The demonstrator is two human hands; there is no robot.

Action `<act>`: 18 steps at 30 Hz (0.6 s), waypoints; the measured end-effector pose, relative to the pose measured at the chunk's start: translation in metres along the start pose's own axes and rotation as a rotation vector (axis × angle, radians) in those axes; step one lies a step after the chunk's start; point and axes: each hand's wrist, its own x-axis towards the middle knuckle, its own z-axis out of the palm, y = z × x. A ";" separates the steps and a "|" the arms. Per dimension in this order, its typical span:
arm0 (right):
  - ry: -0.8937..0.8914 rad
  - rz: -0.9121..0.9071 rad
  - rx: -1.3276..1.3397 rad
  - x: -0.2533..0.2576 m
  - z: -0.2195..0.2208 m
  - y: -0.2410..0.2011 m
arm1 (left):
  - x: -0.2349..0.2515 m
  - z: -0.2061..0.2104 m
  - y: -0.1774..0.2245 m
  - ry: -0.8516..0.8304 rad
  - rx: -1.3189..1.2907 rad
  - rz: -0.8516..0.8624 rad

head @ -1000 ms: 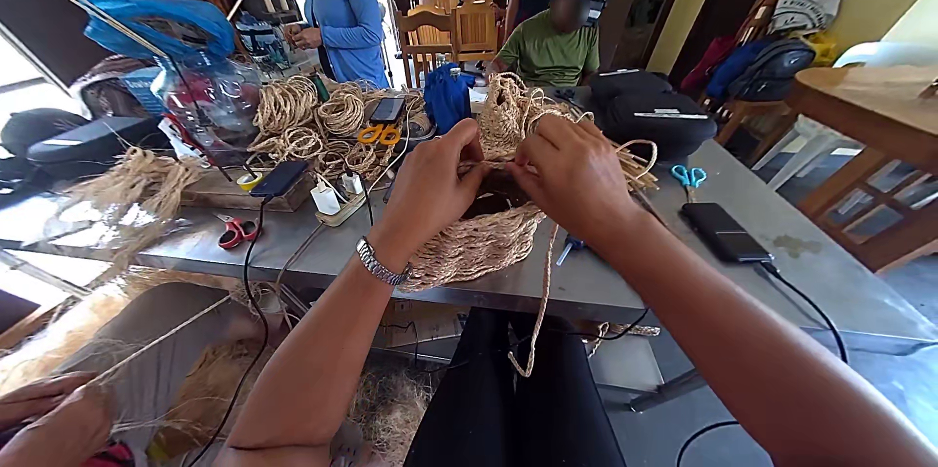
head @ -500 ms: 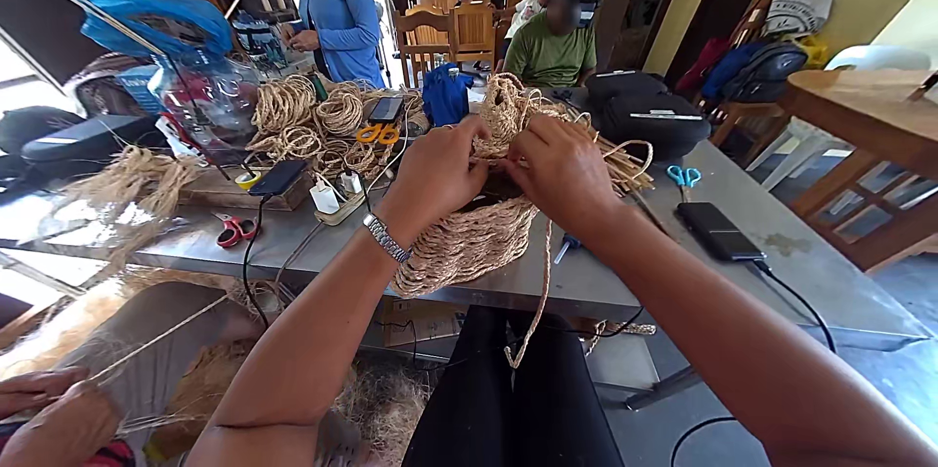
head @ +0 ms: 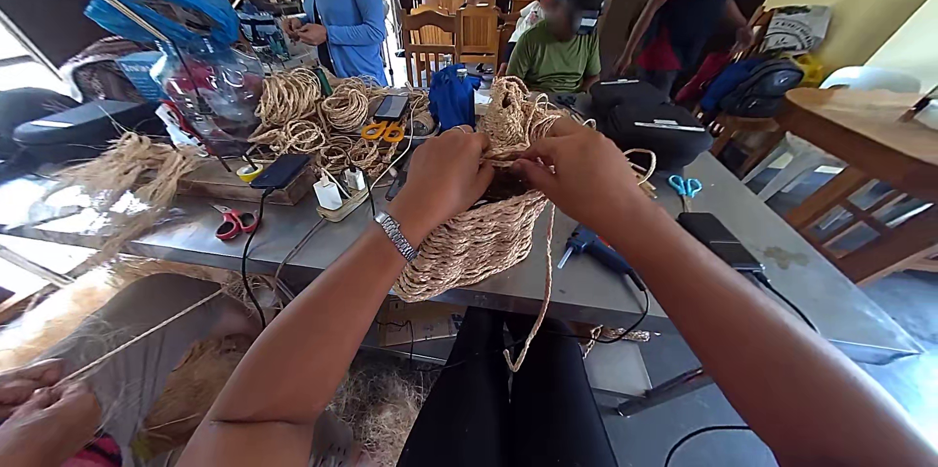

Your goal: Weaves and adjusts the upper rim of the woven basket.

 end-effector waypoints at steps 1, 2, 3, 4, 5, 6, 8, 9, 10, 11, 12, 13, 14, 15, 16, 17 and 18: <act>-0.009 0.015 -0.021 0.000 0.000 -0.002 | 0.000 0.002 -0.001 0.010 0.002 0.005; -0.015 0.022 -0.040 0.001 0.000 -0.003 | 0.000 0.004 -0.002 0.015 0.002 0.007; -0.027 0.030 -0.053 0.002 0.000 -0.003 | 0.001 0.004 -0.002 0.015 0.004 0.004; -0.042 0.041 -0.059 0.003 0.000 -0.004 | 0.001 0.004 -0.001 0.012 0.007 -0.003; -0.057 0.052 -0.051 0.004 0.000 -0.004 | 0.001 0.004 -0.001 0.007 0.009 -0.009; -0.069 0.064 -0.028 0.006 -0.001 -0.004 | 0.001 0.004 0.000 0.003 0.006 -0.013; -0.088 0.090 0.033 0.009 -0.003 -0.003 | 0.000 0.003 0.001 -0.009 -0.007 -0.019; -0.085 0.094 0.038 0.009 -0.004 -0.004 | 0.000 0.003 0.002 -0.016 -0.017 -0.023; -0.076 0.086 0.012 0.009 -0.005 -0.006 | 0.000 0.002 0.002 -0.023 -0.027 -0.029; -0.060 0.062 -0.033 0.009 -0.006 -0.008 | -0.001 0.002 0.003 -0.026 -0.040 -0.035; -0.037 0.028 -0.087 0.010 -0.005 -0.010 | -0.001 0.002 0.003 -0.027 -0.051 -0.039; -0.025 0.001 -0.147 0.011 -0.004 -0.013 | -0.002 0.002 0.003 -0.025 -0.057 -0.039; -0.022 -0.022 -0.198 0.012 -0.003 -0.015 | -0.002 0.003 0.002 -0.022 -0.062 -0.036; -0.019 -0.044 -0.237 0.013 0.000 -0.016 | -0.002 0.003 0.002 -0.025 -0.068 -0.033; -0.022 -0.060 -0.262 0.014 0.002 -0.016 | -0.003 0.003 0.001 -0.031 -0.073 -0.027; -0.024 -0.077 -0.277 0.015 0.004 -0.017 | -0.003 0.003 0.000 -0.032 -0.079 -0.012; -0.018 -0.095 -0.291 0.015 0.005 -0.016 | -0.002 0.003 -0.001 -0.034 -0.088 0.002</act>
